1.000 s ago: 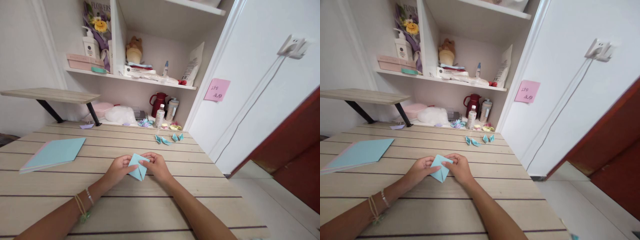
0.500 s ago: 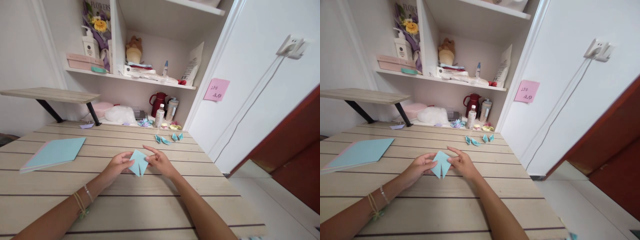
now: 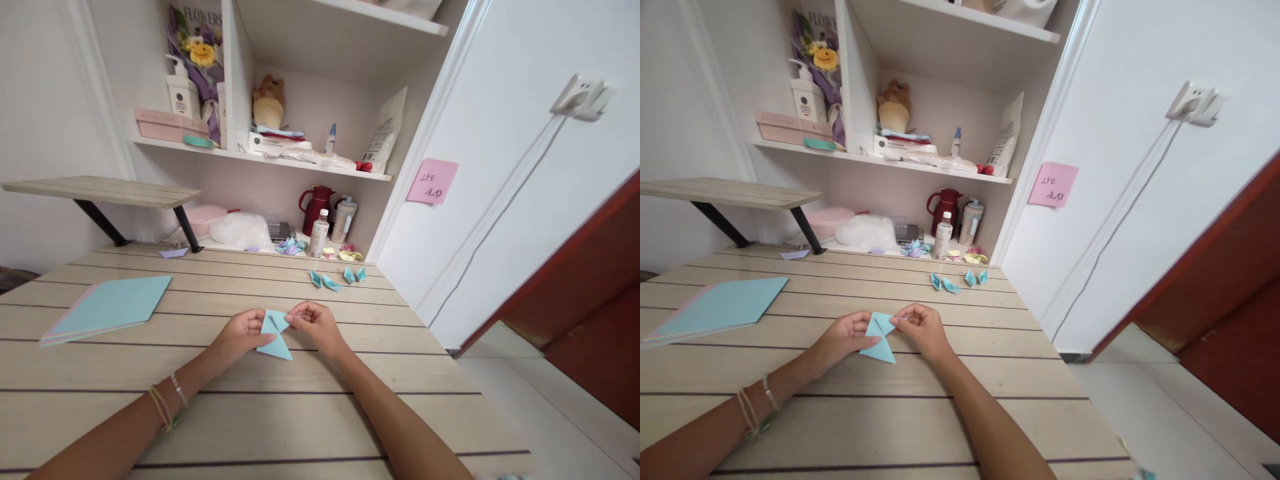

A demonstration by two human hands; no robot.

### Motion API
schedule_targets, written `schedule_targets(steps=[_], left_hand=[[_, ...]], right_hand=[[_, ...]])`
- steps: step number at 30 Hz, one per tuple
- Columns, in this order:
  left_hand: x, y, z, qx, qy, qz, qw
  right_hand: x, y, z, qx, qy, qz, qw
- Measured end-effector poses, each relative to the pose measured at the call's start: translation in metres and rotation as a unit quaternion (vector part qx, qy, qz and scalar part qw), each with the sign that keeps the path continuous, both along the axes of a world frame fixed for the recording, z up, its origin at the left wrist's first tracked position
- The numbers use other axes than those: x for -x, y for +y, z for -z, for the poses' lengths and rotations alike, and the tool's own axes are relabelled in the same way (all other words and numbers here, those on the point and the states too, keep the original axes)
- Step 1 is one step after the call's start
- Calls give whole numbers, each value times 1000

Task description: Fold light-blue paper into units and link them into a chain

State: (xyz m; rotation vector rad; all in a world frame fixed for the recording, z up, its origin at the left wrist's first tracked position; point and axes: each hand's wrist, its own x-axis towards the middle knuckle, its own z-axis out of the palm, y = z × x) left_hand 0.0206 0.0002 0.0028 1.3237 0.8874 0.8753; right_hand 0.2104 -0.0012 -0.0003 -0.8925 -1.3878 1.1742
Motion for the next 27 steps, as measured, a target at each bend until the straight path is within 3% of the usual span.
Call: schedule_targets(steps=[12,21,27], left_hand=[[-6,-1,8,-17,15,-11,1000],[-5,-1,4,-28,-7,-45,999],[-4,-2,3,-18,14,-48,999]], right_hand=[[11,-3,5,24,1,40,999],[16,-8,5,81,51,-19,995],[7,-6,-2,172,44,-58,982]])
